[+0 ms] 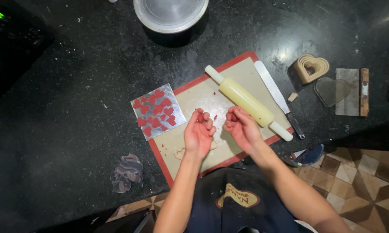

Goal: The person pinches off small pieces of red fondant and rolls each piece between their palms into a ball, placing the finished balls on the counter beside the mat. They repeat this cycle continuously, occasionally picking up new pieces of fondant from the work mat.

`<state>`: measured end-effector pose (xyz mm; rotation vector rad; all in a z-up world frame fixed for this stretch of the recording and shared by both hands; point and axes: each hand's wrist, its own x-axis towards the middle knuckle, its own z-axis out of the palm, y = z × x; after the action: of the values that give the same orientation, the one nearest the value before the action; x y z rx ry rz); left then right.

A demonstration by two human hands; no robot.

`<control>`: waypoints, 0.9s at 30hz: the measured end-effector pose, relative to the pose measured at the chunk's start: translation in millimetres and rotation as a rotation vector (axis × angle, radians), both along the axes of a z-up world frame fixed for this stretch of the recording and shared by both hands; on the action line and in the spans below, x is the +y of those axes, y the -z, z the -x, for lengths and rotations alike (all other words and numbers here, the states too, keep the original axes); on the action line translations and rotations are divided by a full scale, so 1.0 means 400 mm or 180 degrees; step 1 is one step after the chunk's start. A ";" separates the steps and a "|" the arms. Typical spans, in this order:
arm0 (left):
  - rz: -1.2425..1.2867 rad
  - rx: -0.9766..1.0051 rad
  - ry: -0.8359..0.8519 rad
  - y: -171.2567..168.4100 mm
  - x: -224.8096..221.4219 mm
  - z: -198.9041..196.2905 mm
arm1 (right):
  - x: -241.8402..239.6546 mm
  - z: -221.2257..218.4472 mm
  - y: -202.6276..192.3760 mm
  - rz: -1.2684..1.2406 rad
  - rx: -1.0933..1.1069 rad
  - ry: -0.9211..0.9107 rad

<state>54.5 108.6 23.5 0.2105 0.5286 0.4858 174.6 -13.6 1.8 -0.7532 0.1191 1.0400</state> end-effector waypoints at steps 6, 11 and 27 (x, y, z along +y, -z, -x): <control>-0.0758 0.0198 0.0076 0.054 -0.012 0.009 | -0.017 -0.009 0.064 -0.0264 -0.0071 -0.0136; -0.0947 0.0304 0.0005 0.044 -0.018 0.006 | -0.021 -0.008 0.069 -0.1238 0.0021 -0.0228; -0.3329 0.0462 -0.0792 -0.030 -0.089 -0.080 | 0.044 0.130 -0.191 -0.0276 -0.3342 -0.0706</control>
<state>86.5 72.9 35.4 1.1963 0.3998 0.9685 122.4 4.1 78.1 -1.1611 -0.9191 0.7356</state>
